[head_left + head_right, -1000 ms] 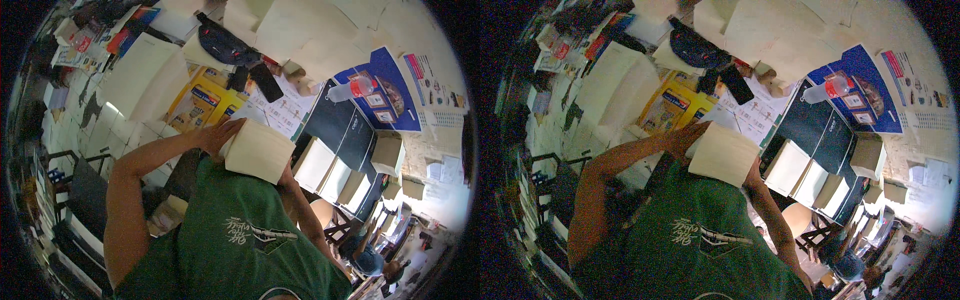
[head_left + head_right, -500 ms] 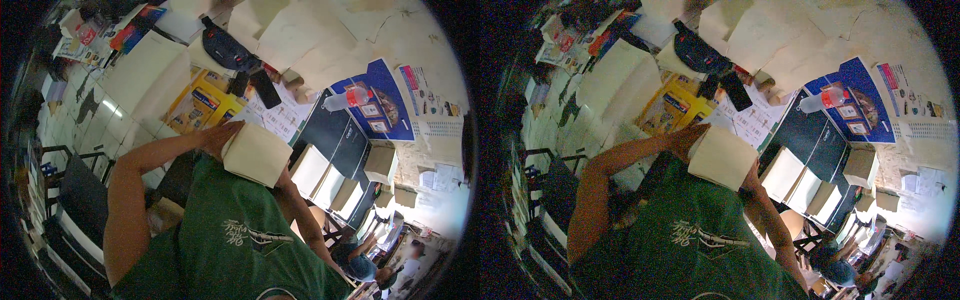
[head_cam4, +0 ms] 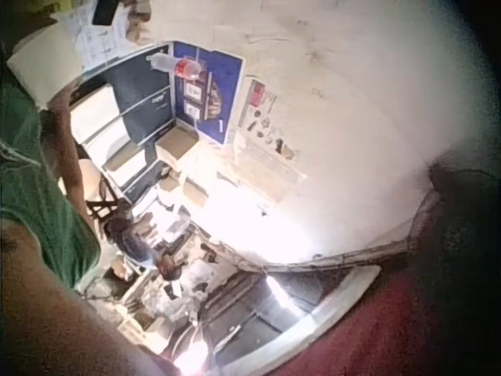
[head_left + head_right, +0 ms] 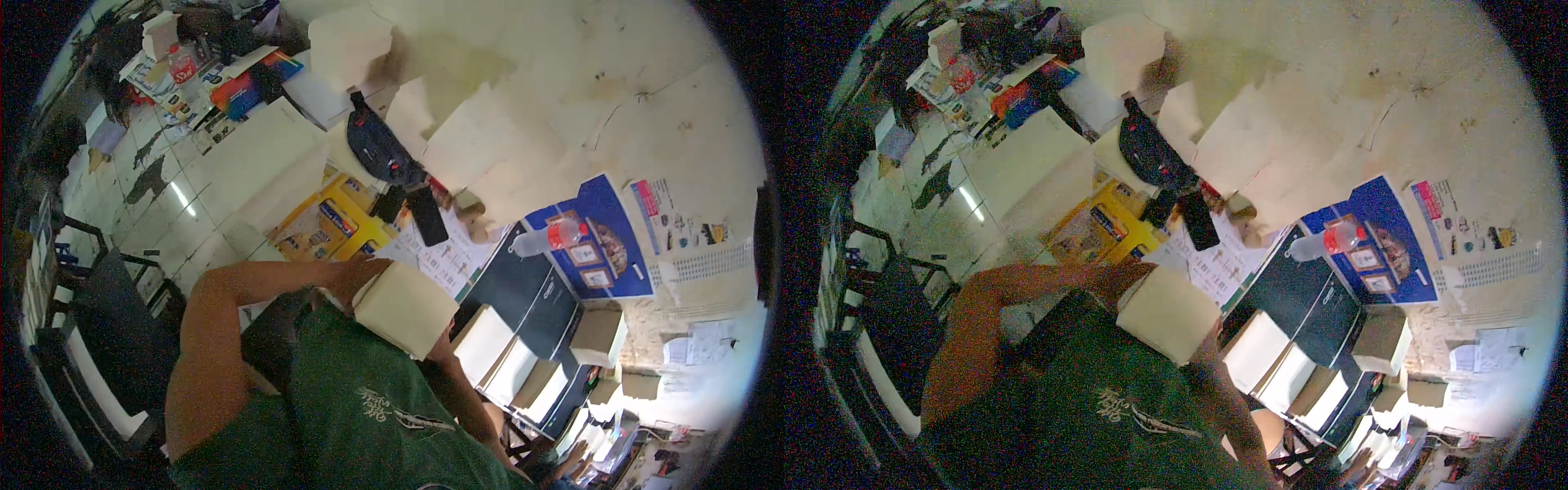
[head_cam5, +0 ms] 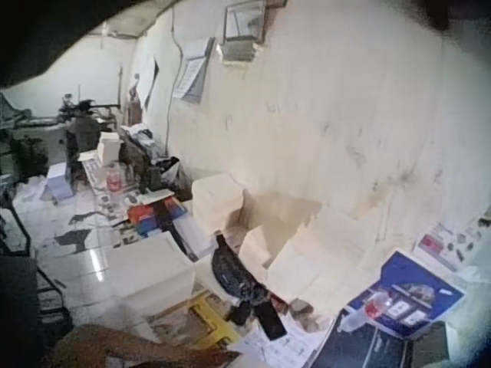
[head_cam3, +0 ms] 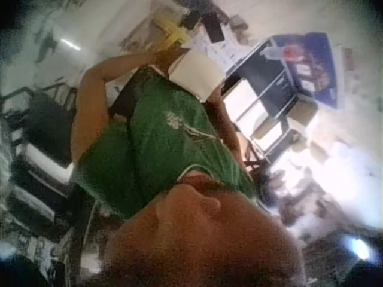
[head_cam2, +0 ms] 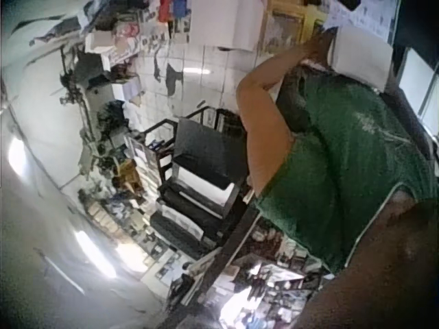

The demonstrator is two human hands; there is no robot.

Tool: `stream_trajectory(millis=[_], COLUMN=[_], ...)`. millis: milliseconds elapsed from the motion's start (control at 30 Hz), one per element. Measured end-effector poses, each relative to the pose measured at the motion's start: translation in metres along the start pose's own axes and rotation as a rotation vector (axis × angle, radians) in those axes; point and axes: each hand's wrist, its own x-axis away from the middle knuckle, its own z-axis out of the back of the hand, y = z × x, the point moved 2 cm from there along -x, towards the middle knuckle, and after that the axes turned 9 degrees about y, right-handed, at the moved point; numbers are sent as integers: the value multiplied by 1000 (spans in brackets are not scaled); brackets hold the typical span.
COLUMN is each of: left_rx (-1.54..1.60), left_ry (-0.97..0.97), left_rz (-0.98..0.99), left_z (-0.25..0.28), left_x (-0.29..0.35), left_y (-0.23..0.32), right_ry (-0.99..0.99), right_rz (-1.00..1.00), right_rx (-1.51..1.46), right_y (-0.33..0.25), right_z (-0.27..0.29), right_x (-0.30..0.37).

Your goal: The person flips through sheets in paper stacks on a desk by hand, aligns them, and moves the completed stacks to other parts of the workspace.

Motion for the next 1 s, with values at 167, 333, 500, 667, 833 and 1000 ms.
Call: stream_trajectory(millis=[167, 333, 500, 667, 833, 1000], left_rx=[25, 44, -43, 257, 133, -289], left_ry=[10, 92, 185, 241, 323, 413], left_rz=[-65, -180, -105, 356, 513, -195], left_z=[2, 28, 109, 219, 313, 382], left_x=[-6, -12, -9, 3, 36, 85], left_y=[-2, 8, 63, 138, 170, 113], right_ry=[114, -158, -176, 343, 301, -31], right_rz=[-319, -20, -157, -111, -409, -244], right_rx=[-684, 209, -2, -367, -1159, -1144], right_y=[-14, -64, 65, -77, -250, -299], right_z=[4, 46, 42, 95, 96, 59], right_x=[-14, -30, -11, -111, -214, -290])
